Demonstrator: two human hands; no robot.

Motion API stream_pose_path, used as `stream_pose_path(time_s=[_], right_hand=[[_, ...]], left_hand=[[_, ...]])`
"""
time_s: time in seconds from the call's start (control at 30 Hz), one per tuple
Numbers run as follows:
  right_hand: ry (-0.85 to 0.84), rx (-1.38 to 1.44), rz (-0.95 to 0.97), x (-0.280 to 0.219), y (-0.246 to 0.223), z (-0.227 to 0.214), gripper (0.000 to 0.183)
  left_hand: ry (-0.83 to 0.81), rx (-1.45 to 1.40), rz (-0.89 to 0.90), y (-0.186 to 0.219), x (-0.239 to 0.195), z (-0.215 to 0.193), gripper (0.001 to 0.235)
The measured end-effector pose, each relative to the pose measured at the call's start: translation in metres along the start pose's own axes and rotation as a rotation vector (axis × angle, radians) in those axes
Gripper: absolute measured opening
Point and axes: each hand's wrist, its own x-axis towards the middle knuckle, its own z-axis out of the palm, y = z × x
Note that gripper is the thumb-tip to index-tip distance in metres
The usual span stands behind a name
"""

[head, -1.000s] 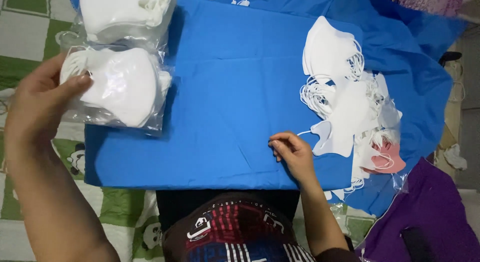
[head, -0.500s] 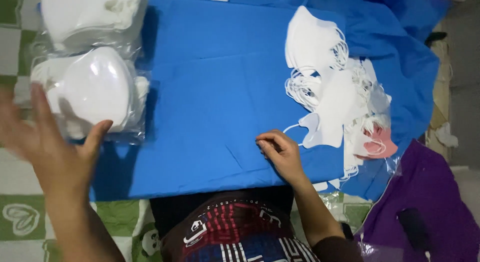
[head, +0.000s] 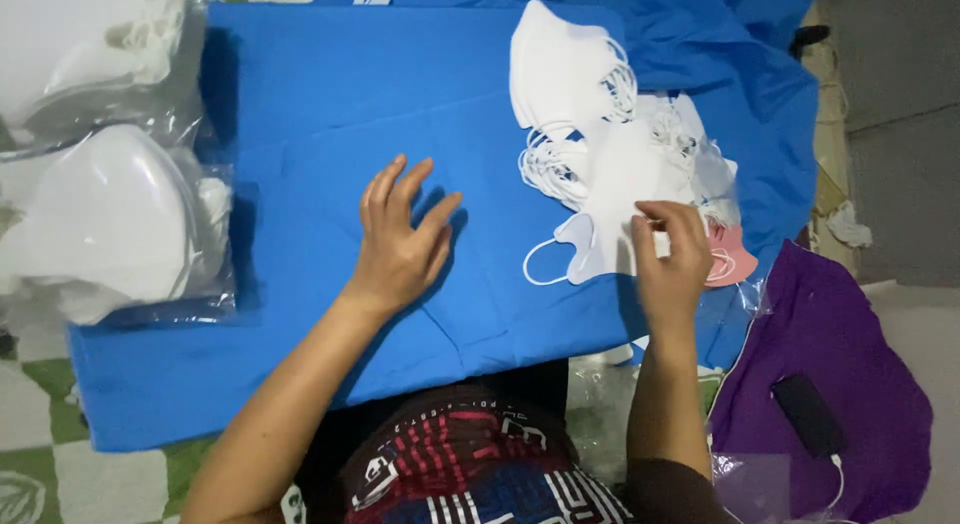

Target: Folding white face masks, stacking them, and placing them into clear plastic bags.

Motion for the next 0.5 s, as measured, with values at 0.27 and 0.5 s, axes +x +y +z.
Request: stream_pose_path(time_s=[0.27, 0.5], right_hand=[[-0.097, 0.054, 0.573, 0.017, 0.103, 0.019, 0.057], [0.072, 0.105, 0.631, 0.018, 0.109, 0.043, 0.036]], left_hand=[[-0.146, -0.017, -0.104, -0.008, 0.008, 0.004, 0.031], [-0.199, -0.037, -0.158, -0.006, 0.009, -0.002, 0.03]])
